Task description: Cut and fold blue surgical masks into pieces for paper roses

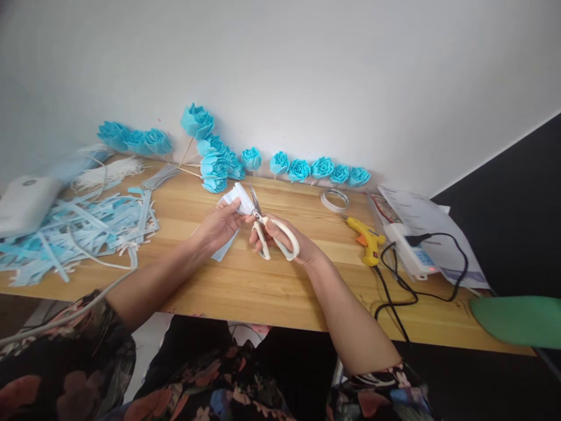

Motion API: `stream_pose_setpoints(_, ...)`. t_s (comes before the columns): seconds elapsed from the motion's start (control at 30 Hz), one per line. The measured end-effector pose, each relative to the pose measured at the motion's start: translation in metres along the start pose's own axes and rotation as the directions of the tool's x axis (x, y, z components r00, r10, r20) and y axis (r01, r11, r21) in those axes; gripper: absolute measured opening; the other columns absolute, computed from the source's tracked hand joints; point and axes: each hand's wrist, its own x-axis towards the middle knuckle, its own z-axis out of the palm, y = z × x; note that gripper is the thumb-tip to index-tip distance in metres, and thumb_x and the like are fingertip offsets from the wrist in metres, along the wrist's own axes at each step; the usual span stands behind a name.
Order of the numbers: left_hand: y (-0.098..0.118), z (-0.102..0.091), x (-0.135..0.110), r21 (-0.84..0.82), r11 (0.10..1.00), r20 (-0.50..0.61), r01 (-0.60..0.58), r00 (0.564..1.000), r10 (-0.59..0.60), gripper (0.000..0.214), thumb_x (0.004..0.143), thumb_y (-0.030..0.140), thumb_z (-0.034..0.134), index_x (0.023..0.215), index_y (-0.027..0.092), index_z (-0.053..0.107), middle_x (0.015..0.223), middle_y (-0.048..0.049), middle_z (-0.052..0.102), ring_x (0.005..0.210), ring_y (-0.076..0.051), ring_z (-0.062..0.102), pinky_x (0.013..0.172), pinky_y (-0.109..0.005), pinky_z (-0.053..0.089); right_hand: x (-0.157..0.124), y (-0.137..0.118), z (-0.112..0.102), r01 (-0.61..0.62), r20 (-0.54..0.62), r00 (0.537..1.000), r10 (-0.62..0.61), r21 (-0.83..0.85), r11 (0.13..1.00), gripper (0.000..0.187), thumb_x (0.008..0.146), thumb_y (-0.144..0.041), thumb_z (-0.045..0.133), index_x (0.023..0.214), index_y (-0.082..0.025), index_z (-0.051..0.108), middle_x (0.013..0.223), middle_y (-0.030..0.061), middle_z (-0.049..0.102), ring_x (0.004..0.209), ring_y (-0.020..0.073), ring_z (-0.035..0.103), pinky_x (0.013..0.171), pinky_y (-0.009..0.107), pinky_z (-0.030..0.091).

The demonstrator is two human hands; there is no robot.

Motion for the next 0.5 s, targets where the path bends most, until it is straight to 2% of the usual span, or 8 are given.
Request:
stream_pose_setpoints(0.2,0.004,0.001,0.002,-0.01,0.999,-0.091,0.033,0.995,-0.034,0.009,0.085,0.019,0.07,0.084,0.012,0.064,0.076,-0.0024,0.072,0.064,-0.01,0.067,0.064,-0.021,0.057,0.006,0.001,0.009,0.011,-0.032,0.999,-0.007,0.118,0.993,0.062,0.079,-0.072,0.059,0.113,-0.02,0.058,0.08,0.0029,0.061,0.065,0.0156,0.058,0.062,0.031,0.053)
stream_pose_setpoints(0.4,0.005,0.0,0.003,-0.041,0.999,-0.047,0.007,0.999,-0.009,0.004,0.087,0.016,0.067,0.085,0.013,0.066,0.077,-0.0022,0.072,0.067,-0.01,0.067,0.063,-0.019,0.055,0.008,0.006,0.012,0.033,-0.081,0.997,-0.019,0.173,0.984,0.062,0.081,-0.073,0.056,0.113,-0.019,0.059,0.072,0.0007,0.059,0.054,0.0135,0.054,0.049,0.027,0.047)
stream_pose_setpoints(0.5,0.007,0.001,0.003,-0.036,0.999,-0.069,0.018,0.997,-0.021,0.005,0.085,0.016,0.069,0.083,0.013,0.066,0.073,-0.0013,0.07,0.063,-0.009,0.065,0.06,-0.019,0.054,0.009,0.008,0.012,0.034,-0.082,0.996,-0.019,0.191,0.981,0.062,0.082,-0.072,0.056,0.113,-0.018,0.059,0.066,-0.0009,0.058,0.049,0.0124,0.052,0.045,0.025,0.045)
